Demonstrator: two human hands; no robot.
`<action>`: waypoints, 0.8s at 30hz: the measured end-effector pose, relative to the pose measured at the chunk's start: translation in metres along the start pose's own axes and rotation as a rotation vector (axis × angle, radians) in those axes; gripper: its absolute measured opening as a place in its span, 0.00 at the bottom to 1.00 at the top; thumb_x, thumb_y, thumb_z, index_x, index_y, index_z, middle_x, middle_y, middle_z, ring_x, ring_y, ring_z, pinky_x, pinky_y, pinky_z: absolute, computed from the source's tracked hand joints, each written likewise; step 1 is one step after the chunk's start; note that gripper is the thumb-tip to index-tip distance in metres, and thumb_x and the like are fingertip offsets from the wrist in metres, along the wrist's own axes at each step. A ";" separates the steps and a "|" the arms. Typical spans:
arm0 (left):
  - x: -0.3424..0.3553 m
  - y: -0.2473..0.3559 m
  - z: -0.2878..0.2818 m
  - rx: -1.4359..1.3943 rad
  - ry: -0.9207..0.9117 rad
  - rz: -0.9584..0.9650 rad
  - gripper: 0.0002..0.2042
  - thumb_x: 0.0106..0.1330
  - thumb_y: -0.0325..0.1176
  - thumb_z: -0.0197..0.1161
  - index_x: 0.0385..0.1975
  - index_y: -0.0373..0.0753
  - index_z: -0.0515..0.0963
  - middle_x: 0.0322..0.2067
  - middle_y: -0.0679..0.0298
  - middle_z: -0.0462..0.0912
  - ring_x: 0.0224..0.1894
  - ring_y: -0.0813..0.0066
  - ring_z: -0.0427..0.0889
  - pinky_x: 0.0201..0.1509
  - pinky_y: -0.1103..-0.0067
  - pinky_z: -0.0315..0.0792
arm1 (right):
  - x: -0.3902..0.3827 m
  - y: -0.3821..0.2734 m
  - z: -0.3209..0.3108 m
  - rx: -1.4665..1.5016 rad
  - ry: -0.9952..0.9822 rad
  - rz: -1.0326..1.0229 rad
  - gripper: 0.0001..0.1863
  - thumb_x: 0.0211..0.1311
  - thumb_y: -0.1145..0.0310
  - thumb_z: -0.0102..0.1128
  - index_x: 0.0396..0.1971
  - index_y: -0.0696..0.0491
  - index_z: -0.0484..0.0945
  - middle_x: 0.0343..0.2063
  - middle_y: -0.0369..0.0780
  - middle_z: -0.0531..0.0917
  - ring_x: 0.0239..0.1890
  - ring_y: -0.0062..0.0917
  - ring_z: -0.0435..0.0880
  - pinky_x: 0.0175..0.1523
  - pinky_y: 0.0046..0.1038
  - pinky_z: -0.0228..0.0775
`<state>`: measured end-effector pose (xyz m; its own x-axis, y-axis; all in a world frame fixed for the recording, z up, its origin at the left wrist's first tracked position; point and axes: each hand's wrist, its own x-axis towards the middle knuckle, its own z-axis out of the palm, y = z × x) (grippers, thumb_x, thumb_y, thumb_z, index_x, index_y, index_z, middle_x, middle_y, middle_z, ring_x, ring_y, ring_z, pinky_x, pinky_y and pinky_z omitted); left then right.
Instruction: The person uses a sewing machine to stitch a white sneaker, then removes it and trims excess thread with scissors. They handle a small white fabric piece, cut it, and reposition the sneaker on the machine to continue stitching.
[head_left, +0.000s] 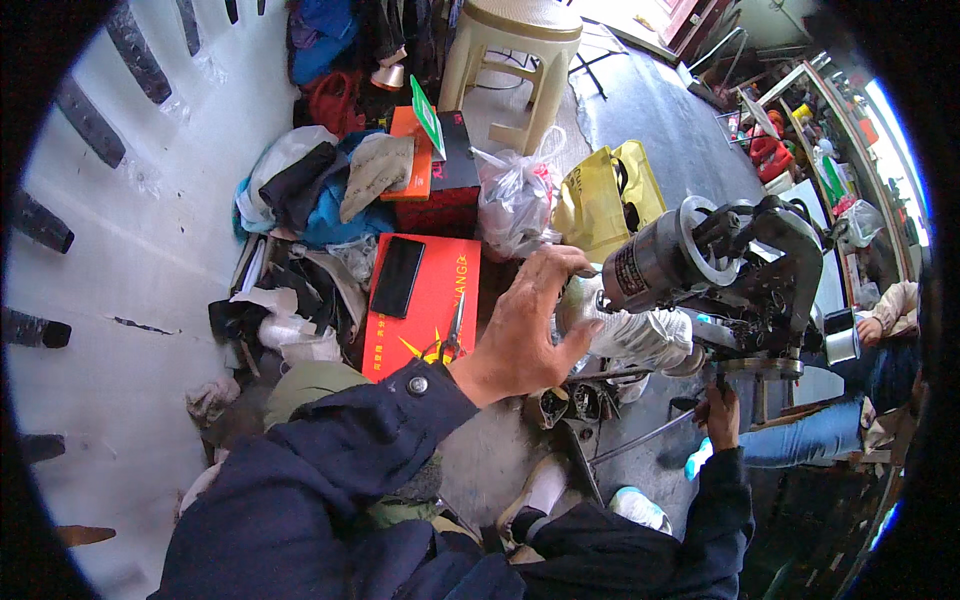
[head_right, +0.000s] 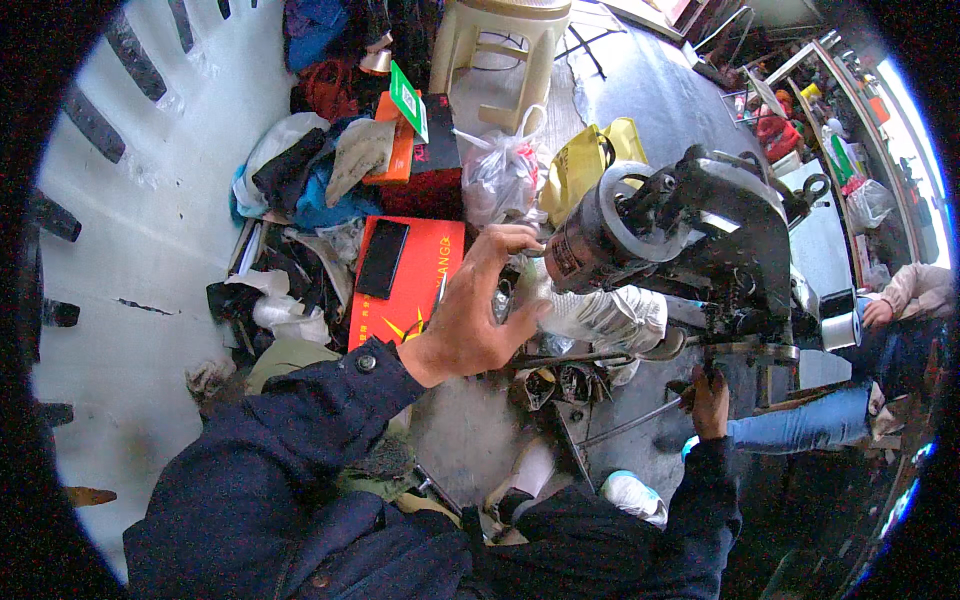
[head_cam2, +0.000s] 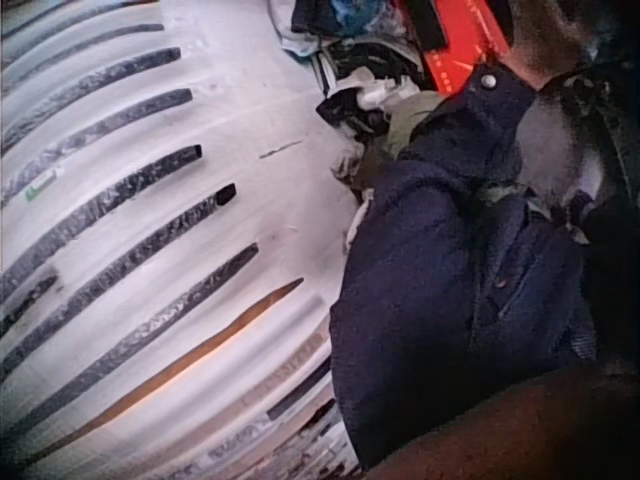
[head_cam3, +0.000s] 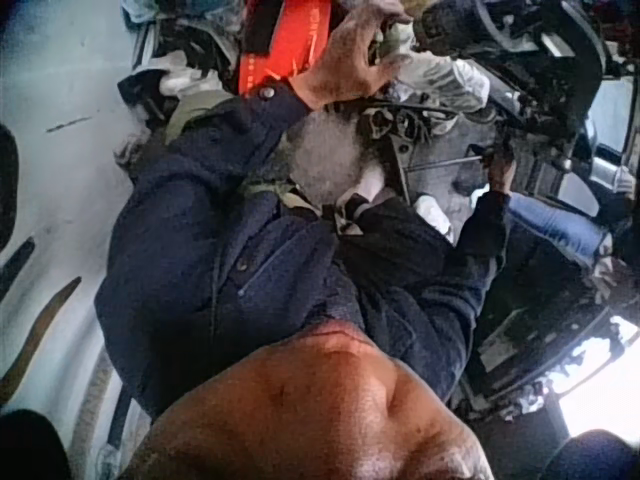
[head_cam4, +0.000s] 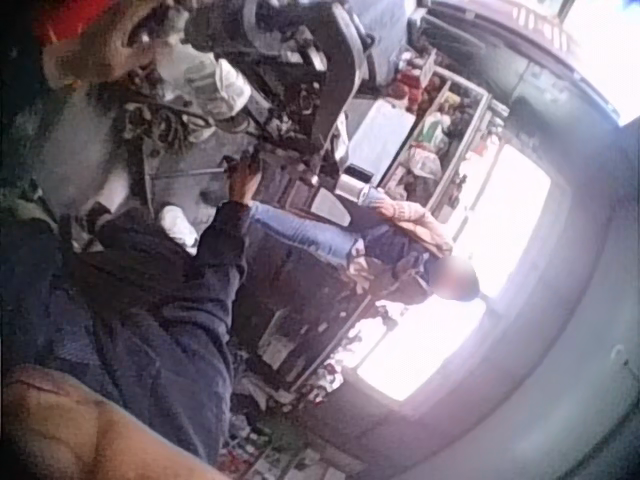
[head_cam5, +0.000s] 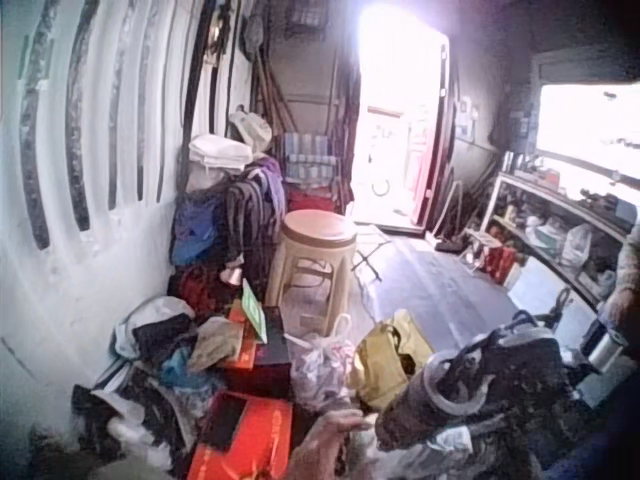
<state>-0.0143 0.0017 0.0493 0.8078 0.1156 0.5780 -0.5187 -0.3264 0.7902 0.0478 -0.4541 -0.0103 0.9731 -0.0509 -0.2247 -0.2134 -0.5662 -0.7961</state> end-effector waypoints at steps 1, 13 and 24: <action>-0.001 0.003 -0.002 0.013 -0.022 -0.008 0.26 0.56 0.27 0.67 0.55 0.35 0.67 0.53 0.48 0.72 0.61 0.47 0.71 0.67 0.65 0.63 | 0.000 -0.001 0.001 -0.029 0.013 -0.001 0.18 0.71 0.53 0.54 0.34 0.55 0.71 0.13 0.37 0.76 0.11 0.22 0.76 0.15 0.25 0.62; -0.005 -0.024 0.004 -0.121 -0.228 -0.155 0.29 0.64 0.25 0.61 0.66 0.43 0.61 0.57 0.51 0.72 0.60 0.47 0.74 0.62 0.64 0.69 | -0.009 -0.022 0.008 0.085 -0.019 0.043 0.18 0.70 0.53 0.56 0.34 0.55 0.73 0.15 0.36 0.76 0.14 0.21 0.74 0.20 0.23 0.63; -0.022 -0.039 0.017 -0.209 -0.296 -0.256 0.32 0.69 0.25 0.59 0.71 0.48 0.54 0.60 0.50 0.73 0.60 0.52 0.78 0.61 0.68 0.70 | -0.002 -0.050 -0.095 -0.147 0.444 -0.427 0.19 0.72 0.58 0.52 0.44 0.62 0.75 0.30 0.40 0.77 0.32 0.25 0.72 0.36 0.28 0.67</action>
<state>-0.0070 -0.0042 0.0028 0.9471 -0.1160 0.2992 -0.3125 -0.1216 0.9421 0.0653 -0.5037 0.0834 0.9197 -0.1145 0.3755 0.1849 -0.7174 -0.6717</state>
